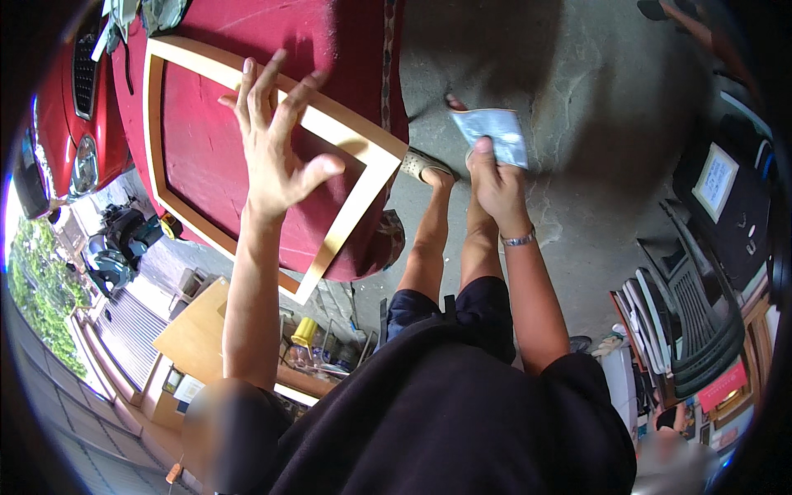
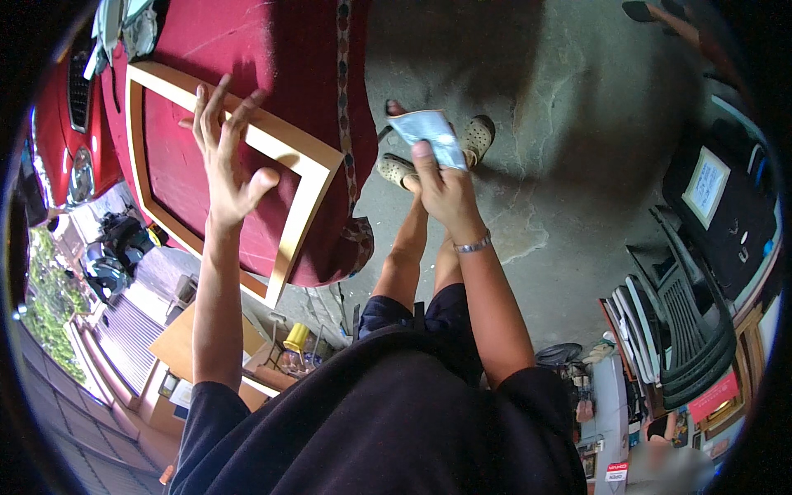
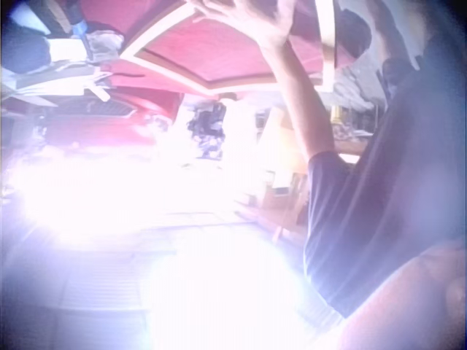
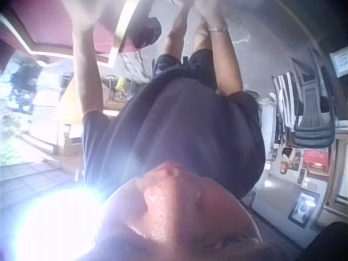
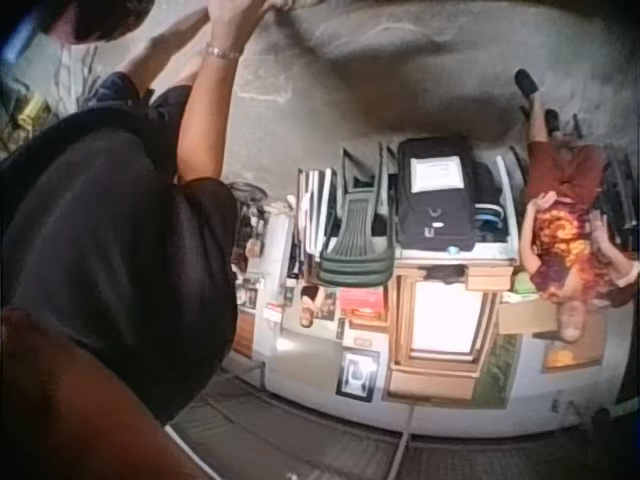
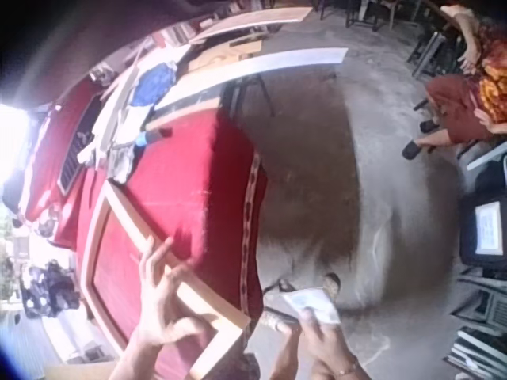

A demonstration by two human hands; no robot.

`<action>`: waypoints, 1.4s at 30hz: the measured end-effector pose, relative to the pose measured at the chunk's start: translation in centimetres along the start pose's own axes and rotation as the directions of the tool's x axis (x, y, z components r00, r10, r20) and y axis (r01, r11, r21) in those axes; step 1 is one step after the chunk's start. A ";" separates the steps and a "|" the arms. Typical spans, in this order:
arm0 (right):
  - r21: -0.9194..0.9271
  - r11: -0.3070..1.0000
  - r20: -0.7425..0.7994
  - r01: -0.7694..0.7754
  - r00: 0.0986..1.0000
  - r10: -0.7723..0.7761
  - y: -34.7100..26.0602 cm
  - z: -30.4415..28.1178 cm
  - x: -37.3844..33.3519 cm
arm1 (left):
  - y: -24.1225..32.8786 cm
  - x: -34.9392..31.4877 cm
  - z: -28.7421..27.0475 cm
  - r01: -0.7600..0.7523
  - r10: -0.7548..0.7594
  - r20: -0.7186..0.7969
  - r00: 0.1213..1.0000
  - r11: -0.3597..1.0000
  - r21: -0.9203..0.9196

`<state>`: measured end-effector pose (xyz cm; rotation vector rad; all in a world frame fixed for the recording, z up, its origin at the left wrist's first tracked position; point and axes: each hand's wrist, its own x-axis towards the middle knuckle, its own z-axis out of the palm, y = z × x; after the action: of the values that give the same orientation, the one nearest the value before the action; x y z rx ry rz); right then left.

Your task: The person sands a rectangular wooden frame with a sanding block, moving along the edges and corners. Another person briefly places a flat wooden panel on the workbench, which the person then removes. The person continues sanding the frame.

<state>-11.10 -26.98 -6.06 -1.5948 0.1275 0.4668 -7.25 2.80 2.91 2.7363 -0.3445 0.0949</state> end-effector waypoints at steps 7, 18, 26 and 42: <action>-0.040 0.985 -0.206 -0.167 0.966 0.155 0.4 0.2 -2.7 | 11.6 0.4 -1.8 -0.293 0.371 0.417 0.830 0.926 -0.240; -0.010 0.983 -0.265 0.181 0.948 -0.177 -5.4 12.4 -5.9 | 1.0 0.7 0.9 -0.027 0.027 -0.028 0.999 1.000 0.001; 0.127 0.991 -0.189 0.036 0.982 -0.011 -5.2 14.1 -5.7 | 0.4 0.1 1.9 -0.017 0.017 -0.083 0.996 1.000 0.005; 0.165 0.941 -0.070 -0.297 0.948 0.311 -3.1 14.8 -7.9 | 0.8 0.0 1.6 -0.027 0.026 -0.093 0.995 1.000 -0.009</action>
<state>-20.33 -13.82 -0.41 -1.4515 0.4776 0.6056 -7.38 1.49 1.70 2.7063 -0.3544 0.2257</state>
